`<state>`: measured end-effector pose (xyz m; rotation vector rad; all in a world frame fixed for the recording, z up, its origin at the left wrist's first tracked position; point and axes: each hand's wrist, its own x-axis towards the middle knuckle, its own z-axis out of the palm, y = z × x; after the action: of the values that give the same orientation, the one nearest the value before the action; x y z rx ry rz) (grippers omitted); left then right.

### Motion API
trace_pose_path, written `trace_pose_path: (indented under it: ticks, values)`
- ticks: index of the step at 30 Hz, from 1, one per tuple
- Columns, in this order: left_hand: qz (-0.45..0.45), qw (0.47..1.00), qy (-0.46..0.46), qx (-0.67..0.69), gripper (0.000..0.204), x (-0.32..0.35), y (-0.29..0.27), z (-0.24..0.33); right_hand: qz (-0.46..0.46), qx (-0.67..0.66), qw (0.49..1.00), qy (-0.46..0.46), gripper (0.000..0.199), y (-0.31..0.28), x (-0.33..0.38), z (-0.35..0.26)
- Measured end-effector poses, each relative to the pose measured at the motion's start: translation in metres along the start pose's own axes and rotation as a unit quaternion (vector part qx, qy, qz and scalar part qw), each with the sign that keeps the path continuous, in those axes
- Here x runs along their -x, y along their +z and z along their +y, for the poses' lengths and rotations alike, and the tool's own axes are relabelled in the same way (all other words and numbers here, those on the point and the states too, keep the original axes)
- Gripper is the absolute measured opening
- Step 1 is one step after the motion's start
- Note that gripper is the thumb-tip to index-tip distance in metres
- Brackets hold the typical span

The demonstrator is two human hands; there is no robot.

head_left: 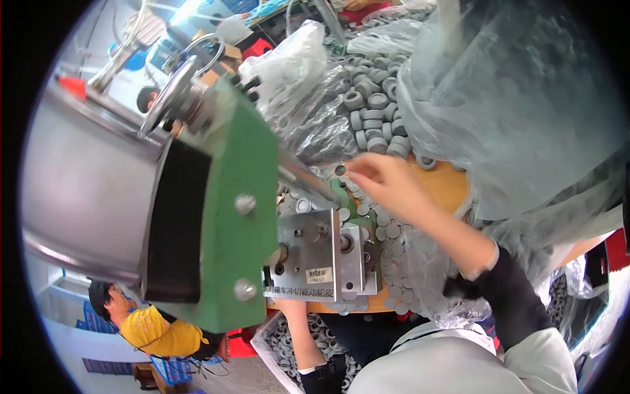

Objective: Processing and pressing rubber rings using a pneumatic machine.

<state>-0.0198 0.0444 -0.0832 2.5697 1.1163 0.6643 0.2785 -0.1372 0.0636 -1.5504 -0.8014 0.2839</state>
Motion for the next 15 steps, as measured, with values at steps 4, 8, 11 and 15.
trace_pose_path:
  ticks: [4,8,11,15]
  values:
    - [-0.018,0.997,-0.038,0.068,0.039,0.005,0.025,-0.047,-0.112,0.118,0.987,-0.015,0.024,0.056,-0.087,0.079]
    - [0.064,0.979,-0.06,0.182,0.038,0.017,0.026,-0.023,-0.219,0.245,0.934,-0.143,0.029,0.108,-0.126,0.129]
    - [0.151,0.944,-0.005,0.292,0.037,0.011,0.001,0.034,-0.285,0.369,0.87,-0.16,0.028,0.123,-0.144,0.147]
    - [0.211,0.954,0.063,0.203,0.038,0.01,-0.03,0.067,-0.296,0.416,0.849,-0.137,0.029,0.129,-0.129,0.11]
